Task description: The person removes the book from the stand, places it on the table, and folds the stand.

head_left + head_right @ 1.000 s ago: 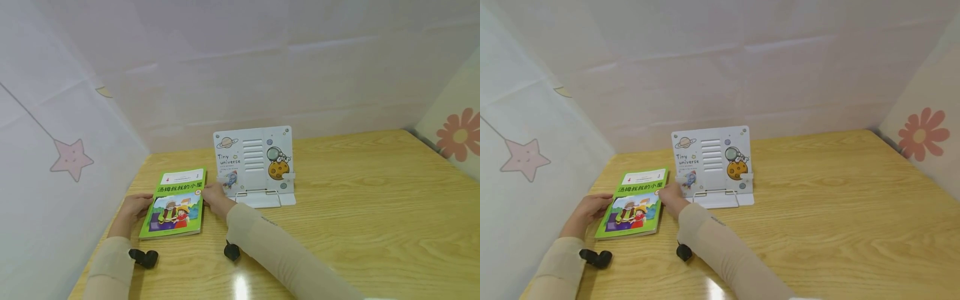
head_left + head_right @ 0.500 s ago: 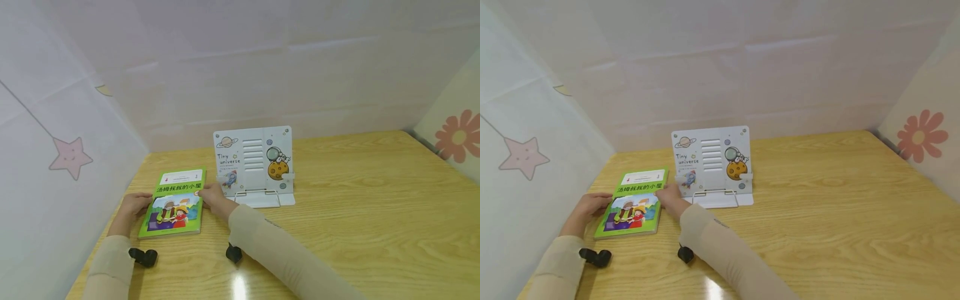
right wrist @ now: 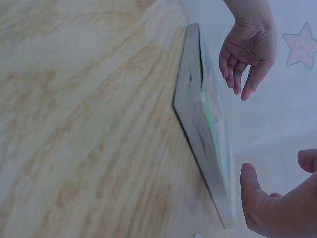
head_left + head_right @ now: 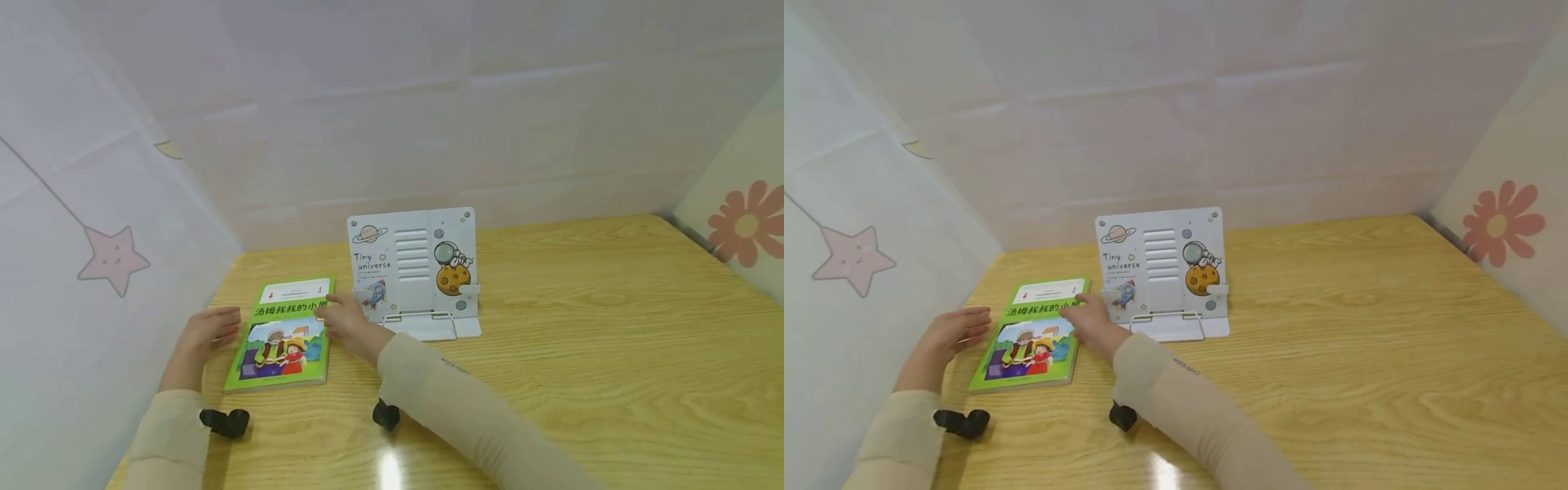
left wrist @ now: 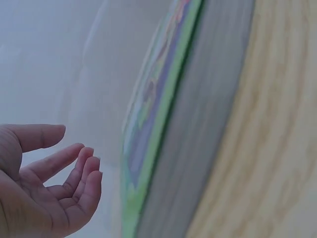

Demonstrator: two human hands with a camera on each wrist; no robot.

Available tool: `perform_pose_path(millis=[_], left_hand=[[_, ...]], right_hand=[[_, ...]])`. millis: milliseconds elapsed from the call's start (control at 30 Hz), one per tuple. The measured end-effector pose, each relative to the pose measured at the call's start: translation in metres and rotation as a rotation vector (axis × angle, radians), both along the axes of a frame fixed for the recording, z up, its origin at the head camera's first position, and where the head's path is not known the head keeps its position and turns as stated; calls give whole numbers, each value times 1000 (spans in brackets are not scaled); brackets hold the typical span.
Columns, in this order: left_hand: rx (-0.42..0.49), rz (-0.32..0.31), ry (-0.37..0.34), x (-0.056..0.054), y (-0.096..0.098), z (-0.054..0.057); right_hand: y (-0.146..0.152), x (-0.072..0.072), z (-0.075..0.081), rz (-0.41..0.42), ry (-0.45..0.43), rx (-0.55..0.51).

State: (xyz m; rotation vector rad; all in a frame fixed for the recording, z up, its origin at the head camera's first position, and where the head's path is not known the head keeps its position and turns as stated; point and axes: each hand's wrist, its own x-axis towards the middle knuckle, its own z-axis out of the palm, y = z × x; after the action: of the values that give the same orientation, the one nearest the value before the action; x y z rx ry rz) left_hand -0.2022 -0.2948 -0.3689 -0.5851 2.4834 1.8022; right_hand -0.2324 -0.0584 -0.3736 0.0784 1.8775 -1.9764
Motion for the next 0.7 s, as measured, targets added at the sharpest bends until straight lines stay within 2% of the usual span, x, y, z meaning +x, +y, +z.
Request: perform_pose_path(millis=[167,267,400,467,633,700], left_hand=[[-20,11,-20,-10,-3,0],[22,-3,2,-16,-3,0],[55,-78,60,-15,7,8],[87,-66,89,-18,10,8],[114,-131,132,-18,25,17],[125,-180,148,-16,32,21]], right_hand=[[5,3,13,36,45,-42],[11,3,19,59,98,-47],[19,2,25,87,136,-51],[24,1,29,90,135,-53],[36,-3,35,81,145,-30],[41,-5,38,77,151,-34]])
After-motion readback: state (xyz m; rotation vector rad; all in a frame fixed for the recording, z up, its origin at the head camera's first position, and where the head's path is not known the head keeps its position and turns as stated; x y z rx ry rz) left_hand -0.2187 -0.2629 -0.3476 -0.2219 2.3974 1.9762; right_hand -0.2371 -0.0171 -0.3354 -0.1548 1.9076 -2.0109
